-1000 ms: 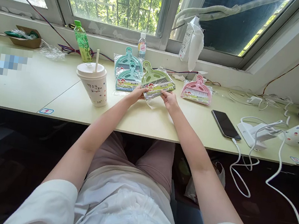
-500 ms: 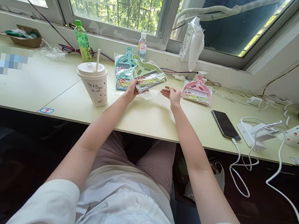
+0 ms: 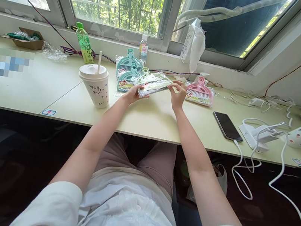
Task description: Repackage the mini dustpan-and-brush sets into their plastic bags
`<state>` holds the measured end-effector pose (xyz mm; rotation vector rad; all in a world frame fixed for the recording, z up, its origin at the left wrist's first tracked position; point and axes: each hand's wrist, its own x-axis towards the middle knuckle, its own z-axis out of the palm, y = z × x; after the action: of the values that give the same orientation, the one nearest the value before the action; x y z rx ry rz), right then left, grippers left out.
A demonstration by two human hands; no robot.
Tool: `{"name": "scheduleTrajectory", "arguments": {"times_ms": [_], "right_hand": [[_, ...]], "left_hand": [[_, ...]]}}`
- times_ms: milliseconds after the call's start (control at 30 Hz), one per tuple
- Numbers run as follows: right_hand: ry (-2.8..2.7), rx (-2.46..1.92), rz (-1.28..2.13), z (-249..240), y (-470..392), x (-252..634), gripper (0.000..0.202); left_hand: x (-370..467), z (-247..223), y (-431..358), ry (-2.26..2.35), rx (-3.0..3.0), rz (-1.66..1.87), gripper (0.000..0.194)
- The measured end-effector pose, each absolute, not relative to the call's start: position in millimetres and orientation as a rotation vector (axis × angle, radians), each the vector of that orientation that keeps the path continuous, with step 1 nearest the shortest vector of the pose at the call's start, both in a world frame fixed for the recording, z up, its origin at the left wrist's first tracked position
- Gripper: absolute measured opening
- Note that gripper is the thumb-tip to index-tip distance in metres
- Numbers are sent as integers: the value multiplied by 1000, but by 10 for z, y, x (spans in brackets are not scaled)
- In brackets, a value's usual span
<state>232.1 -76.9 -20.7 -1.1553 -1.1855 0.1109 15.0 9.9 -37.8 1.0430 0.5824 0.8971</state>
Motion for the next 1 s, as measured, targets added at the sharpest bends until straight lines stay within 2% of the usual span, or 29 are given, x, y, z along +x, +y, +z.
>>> {"name": "scheduleTrajectory", "arguments": {"times_ms": [133,500,633,733,833,900,1000], "right_hand": [[-1184,-1137,90,-214,-759,2342,6],[-1323,-1429,108,-411,-592,2542,5],[-1388,-1458,-47,-441,-576,2524,6],[-1407,-1485,-35,-465,-553,2505,8],[-1335,-1450,130,-479,-535,2503,30],[-1237,-1405,395,-473,-538,2514,49],[-1088,-1303,814,-434,-568,2543,52]], "left_hand": [[175,-370,59,626,954,834,41],[103,-308,-41,641,1161,637,17],[112,-295,-79,594,1186,633,19],[108,-305,-66,595,1182,616,23],[101,-313,-34,610,1182,593,27],[106,-305,-27,637,1187,601,29],[128,-273,-68,718,1197,642,31]]}}
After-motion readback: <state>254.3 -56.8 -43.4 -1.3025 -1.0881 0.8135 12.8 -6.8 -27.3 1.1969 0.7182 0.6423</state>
